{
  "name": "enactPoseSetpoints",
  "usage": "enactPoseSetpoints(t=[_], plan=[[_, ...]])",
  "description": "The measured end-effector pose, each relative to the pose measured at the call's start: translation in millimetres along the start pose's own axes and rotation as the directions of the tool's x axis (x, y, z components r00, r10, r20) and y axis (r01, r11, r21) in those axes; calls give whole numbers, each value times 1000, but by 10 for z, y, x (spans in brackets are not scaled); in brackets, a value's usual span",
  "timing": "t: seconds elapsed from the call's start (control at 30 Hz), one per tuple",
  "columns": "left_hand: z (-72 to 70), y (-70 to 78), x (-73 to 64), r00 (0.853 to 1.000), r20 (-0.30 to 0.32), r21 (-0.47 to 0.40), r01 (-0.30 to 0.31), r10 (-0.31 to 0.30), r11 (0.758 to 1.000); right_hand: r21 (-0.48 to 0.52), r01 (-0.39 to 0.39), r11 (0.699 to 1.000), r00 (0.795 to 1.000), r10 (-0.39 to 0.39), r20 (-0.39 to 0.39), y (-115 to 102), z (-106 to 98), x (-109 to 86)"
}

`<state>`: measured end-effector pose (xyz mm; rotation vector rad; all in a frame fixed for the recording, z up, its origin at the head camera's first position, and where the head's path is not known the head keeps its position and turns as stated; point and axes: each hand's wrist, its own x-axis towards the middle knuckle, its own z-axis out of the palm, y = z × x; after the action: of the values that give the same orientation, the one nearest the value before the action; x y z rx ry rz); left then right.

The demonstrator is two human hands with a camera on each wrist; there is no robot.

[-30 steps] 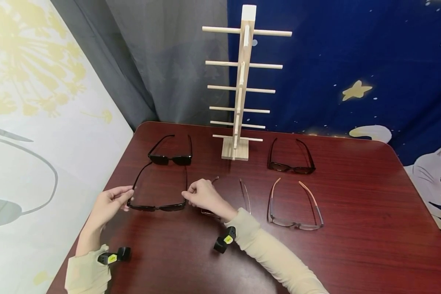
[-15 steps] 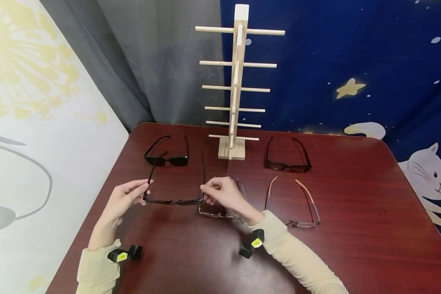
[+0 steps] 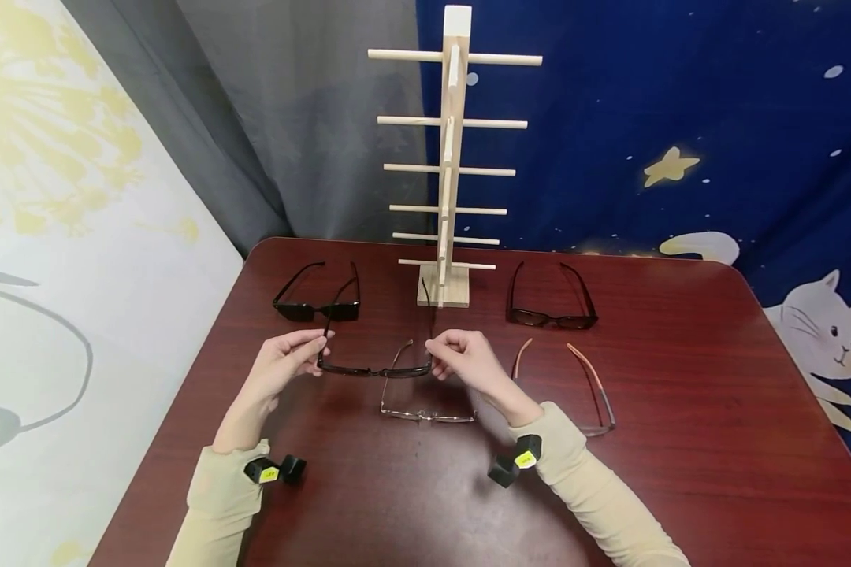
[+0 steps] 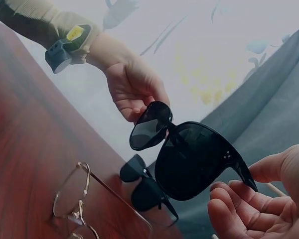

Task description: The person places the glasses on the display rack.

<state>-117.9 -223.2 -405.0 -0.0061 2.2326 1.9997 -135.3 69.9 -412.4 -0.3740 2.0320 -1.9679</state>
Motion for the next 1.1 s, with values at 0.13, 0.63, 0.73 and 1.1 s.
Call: enactPoseSetpoints(t=[0.13, 0.63, 0.73, 1.1], plan=[[96, 25, 90, 1000, 15, -51, -2, 3, 999, -2, -7, 1000, 1000, 7, -27, 11, -116, -17], [455, 58, 411, 999, 16, -132, -36, 38, 991, 42, -10, 999, 987, 16, -158, 80, -479, 12], [525, 64, 489, 1000, 6, -147, -25, 26, 989, 48, -12, 999, 980, 21, -198, 95, -539, 48], [734, 102, 771, 997, -47, -191, 54, -64, 980, 89, -35, 995, 950, 61, -306, 110, -728, 258]])
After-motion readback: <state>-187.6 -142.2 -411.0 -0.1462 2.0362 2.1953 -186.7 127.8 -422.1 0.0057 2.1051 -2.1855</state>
